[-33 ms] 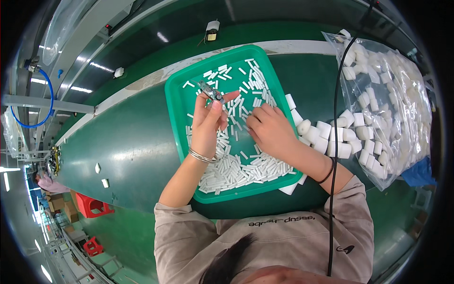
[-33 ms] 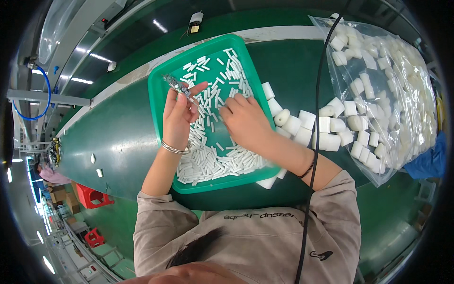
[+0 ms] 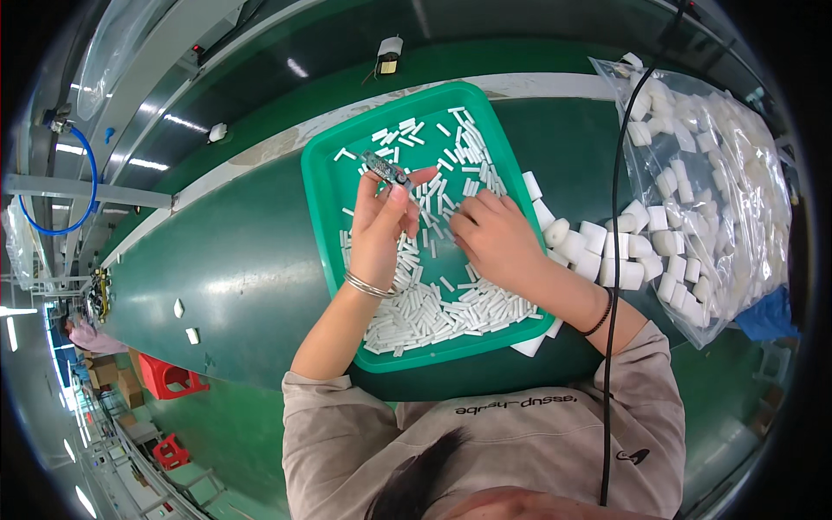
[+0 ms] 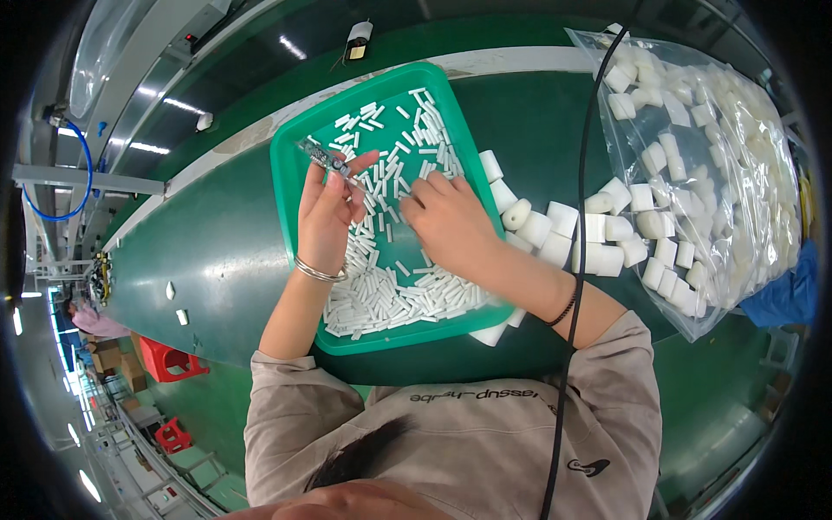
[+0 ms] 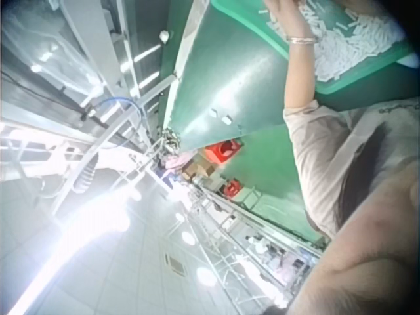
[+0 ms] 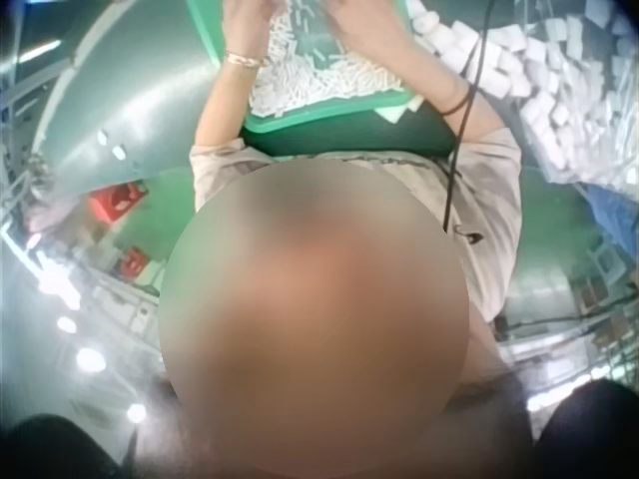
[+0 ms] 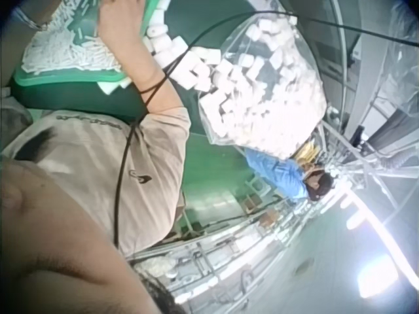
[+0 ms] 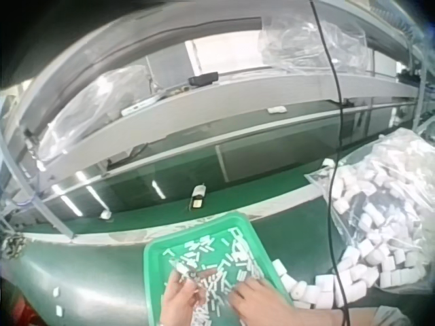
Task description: The person manually assembles small electronic components by inserting small white tubes onto metal pins on a circuit board assembly.
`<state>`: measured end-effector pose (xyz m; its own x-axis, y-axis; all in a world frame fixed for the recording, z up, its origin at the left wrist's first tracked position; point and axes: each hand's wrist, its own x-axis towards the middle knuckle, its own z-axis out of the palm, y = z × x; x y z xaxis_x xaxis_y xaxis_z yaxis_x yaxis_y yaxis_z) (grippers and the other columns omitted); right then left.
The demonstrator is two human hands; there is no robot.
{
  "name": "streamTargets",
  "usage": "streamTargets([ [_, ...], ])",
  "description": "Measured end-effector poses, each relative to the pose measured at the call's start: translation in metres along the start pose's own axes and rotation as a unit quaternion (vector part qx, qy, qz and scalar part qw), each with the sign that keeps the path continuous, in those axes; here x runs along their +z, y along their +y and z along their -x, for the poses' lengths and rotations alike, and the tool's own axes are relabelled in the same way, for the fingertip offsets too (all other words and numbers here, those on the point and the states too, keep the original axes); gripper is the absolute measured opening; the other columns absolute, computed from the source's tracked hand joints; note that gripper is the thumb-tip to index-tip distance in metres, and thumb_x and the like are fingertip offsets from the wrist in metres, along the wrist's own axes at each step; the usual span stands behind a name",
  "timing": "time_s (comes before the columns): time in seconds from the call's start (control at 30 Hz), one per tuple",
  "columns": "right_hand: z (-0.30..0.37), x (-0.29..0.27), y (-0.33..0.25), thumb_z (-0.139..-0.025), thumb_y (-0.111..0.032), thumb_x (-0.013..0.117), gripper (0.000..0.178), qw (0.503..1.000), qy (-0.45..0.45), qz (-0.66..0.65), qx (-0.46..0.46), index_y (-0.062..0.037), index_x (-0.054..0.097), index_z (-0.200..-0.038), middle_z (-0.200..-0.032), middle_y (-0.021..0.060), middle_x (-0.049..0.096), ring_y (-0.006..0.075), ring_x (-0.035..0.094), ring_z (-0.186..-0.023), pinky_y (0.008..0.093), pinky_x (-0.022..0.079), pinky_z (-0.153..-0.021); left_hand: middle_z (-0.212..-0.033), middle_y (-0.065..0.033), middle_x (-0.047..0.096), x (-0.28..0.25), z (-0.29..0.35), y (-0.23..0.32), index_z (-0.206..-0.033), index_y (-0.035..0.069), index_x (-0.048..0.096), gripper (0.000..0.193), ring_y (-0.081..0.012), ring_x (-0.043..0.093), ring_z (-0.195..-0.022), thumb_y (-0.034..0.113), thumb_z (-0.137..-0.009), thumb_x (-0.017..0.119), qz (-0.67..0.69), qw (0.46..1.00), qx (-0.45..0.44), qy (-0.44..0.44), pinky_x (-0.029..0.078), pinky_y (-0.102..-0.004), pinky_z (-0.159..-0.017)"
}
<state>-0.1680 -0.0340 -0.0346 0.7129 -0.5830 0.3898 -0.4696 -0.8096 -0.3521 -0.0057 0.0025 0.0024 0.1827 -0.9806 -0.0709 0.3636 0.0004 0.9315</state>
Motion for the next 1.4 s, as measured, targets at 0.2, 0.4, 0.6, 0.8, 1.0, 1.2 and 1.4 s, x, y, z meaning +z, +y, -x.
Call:
streamTargets([
  [0.2,-0.005,-0.007,-0.003,-0.063,-0.012,0.064,0.021,0.996,-0.002,-0.079,0.034,-0.0081,0.054,-0.081,-0.085,0.0033,0.050,0.0202,0.047,-0.081,0.0324,0.037,-0.068,-0.101,-0.0173,0.057,-0.002,0.003,0.000,-0.104,0.006,0.038,0.031,-0.0080,0.051,-0.067,0.023,-0.082,0.053,-0.008,1.000,0.004,0.006,0.042,-0.0214,-0.056],
  [0.4,-0.001,-0.003,-0.005,-0.063,-0.017,0.065,0.025,0.999,-0.016,-0.016,-0.042,-0.0106,0.053,-0.084,-0.082,0.0021,0.050,0.0184,0.048,-0.082,0.0316,0.039,-0.069,-0.100,-0.0163,0.055,-0.003,0.003,0.000,-0.102,0.007,0.041,0.027,-0.0093,0.048,-0.069,0.026,-0.084,0.049,-0.037,0.999,0.017,0.009,0.042,-0.0225,-0.058],
  [0.6,0.000,0.000,-0.003,-0.065,-0.017,0.063,0.020,0.997,-0.052,-0.007,-0.053,-0.0108,0.053,-0.081,-0.082,0.0026,0.049,0.0184,0.049,-0.082,0.0306,0.042,-0.067,-0.096,-0.0191,0.058,-0.004,0.001,-0.001,-0.100,0.005,0.043,0.030,-0.0090,0.054,-0.067,0.025,-0.081,0.054,0.000,0.999,0.029,0.027,0.043,-0.0223,-0.055],
  [0.8,-0.005,-0.014,-0.005,-0.069,-0.011,0.060,0.013,0.996,0.023,-0.083,-0.011,-0.0066,0.053,-0.079,-0.076,0.0044,0.052,0.0195,0.052,-0.073,0.0280,0.044,-0.062,-0.099,-0.0212,0.056,-0.005,0.004,-0.002,-0.103,0.007,0.041,0.030,-0.0126,0.056,-0.069,0.023,-0.082,0.054,0.040,0.999,0.036,0.004,0.045,-0.0232,-0.057],
  [1.0,-0.006,-0.022,0.003,-0.074,-0.006,0.060,0.014,0.893,0.097,-0.414,0.147,-0.0014,0.060,-0.086,-0.076,0.0097,0.060,0.0188,0.058,-0.062,0.0245,0.045,-0.057,-0.100,-0.0235,0.055,-0.009,0.004,-0.004,-0.103,0.007,0.039,0.031,-0.0164,0.058,-0.073,0.018,-0.080,0.056,0.078,0.993,0.081,-0.019,0.048,-0.0254,-0.061],
  [1.2,-0.004,-0.023,0.005,-0.072,-0.004,0.062,0.013,0.892,0.096,-0.422,0.130,-0.0009,0.062,-0.085,-0.076,0.0092,0.060,0.0149,0.059,-0.063,0.0227,0.046,-0.056,-0.101,-0.0246,0.054,-0.006,0.005,-0.003,-0.102,0.006,0.039,0.032,-0.0180,0.059,-0.076,0.017,-0.079,0.058,0.046,0.996,0.061,-0.039,0.049,-0.0274,-0.065],
  [1.4,-0.004,-0.024,0.006,-0.070,0.003,0.061,0.015,0.893,0.071,-0.422,0.141,0.0021,0.062,-0.085,-0.079,0.0104,0.061,0.0139,0.060,-0.068,0.0222,0.050,-0.061,-0.103,-0.0250,0.052,-0.007,0.005,-0.002,-0.104,0.004,0.037,0.033,-0.0196,0.059,-0.076,0.020,-0.081,0.055,-0.002,0.995,0.075,-0.062,0.051,-0.0298,-0.064],
])
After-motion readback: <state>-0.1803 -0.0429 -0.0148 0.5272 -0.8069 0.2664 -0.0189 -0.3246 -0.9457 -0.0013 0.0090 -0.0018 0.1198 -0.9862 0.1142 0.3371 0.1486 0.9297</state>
